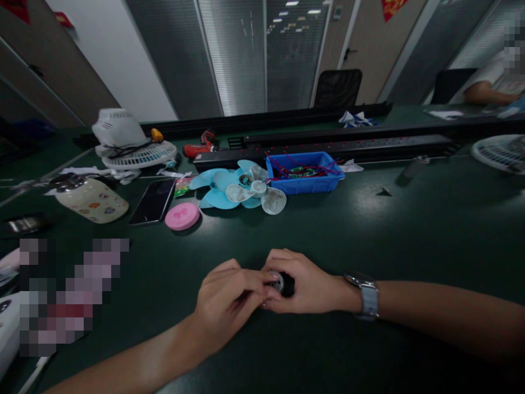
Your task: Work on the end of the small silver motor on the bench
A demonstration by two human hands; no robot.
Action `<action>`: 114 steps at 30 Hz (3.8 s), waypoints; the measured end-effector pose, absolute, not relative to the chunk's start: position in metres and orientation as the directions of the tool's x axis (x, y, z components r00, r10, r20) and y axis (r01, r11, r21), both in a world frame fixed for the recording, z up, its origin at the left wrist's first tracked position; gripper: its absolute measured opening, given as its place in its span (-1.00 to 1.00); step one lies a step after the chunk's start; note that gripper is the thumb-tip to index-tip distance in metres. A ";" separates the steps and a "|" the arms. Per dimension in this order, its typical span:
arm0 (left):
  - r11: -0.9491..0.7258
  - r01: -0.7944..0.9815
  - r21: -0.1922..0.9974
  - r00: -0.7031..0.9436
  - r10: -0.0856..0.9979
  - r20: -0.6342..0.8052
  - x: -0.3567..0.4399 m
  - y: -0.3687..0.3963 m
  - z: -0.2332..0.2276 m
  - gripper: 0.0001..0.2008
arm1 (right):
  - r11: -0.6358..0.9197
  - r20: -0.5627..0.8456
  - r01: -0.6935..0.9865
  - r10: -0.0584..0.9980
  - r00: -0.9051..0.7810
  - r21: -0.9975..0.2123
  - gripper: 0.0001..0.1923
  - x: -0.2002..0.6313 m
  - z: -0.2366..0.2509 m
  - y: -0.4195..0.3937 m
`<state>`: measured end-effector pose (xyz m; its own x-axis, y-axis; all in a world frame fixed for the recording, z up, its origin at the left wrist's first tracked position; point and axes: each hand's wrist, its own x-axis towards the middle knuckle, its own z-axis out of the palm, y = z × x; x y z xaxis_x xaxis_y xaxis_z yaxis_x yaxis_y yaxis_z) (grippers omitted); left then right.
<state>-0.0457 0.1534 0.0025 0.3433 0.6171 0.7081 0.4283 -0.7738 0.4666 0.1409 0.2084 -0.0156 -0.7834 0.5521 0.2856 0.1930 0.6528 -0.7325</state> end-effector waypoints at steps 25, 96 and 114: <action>-0.834 0.421 0.358 0.397 0.524 0.753 -0.046 0.149 0.001 -0.81 | 0.662 0.274 0.180 0.521 -0.809 -0.727 -0.75 0.143 -0.017 0.211; -0.849 0.330 0.412 0.411 0.522 0.747 -0.050 0.148 -0.007 -0.76 | 0.660 0.293 0.156 0.517 -0.804 -0.735 -0.76 0.142 -0.015 0.209; -0.784 0.435 0.443 0.340 0.598 0.726 -0.045 0.149 -0.004 -0.83 | 0.658 0.299 0.168 0.535 -0.790 -0.734 -0.78 0.141 -0.019 0.210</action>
